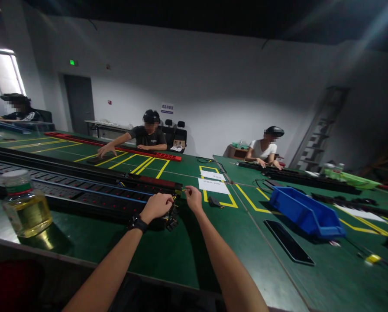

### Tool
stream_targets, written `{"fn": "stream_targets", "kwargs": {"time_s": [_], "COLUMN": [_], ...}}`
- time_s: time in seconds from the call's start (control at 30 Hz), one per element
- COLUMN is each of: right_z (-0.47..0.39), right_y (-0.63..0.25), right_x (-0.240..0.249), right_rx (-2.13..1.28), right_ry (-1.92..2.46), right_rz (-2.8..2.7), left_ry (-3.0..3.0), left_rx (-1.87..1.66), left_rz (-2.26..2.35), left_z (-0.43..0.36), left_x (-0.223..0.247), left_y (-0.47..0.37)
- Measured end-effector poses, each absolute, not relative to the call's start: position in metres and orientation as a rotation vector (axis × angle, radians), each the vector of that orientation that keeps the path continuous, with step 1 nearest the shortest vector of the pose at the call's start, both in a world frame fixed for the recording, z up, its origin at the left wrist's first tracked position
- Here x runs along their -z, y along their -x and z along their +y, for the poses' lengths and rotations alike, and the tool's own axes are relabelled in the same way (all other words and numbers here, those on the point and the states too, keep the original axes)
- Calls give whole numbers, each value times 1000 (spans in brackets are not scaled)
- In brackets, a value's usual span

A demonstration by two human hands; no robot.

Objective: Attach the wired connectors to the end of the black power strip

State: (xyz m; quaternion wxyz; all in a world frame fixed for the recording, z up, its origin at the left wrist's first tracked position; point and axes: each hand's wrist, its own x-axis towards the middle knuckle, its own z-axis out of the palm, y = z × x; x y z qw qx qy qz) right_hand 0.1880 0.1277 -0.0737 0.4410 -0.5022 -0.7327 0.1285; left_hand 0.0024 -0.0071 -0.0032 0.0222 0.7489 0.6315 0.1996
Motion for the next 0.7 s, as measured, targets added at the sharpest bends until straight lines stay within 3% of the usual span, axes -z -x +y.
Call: {"fn": "stream_targets", "kwargs": {"time_s": [0.27, 0.7], "right_z": [128, 127], "right_y": [-185, -177], "right_x": [79, 75], "right_rx": [-364, -159], "right_ry": [1259, 1421], "right_rz": [-1753, -1838], "left_ry": [-2308, -2305], "left_rx": [-609, -615], "left_rz": [1966, 1966], "left_z": [-9, -9], "left_x": [2, 2], "left_y": [-4, -4]}}
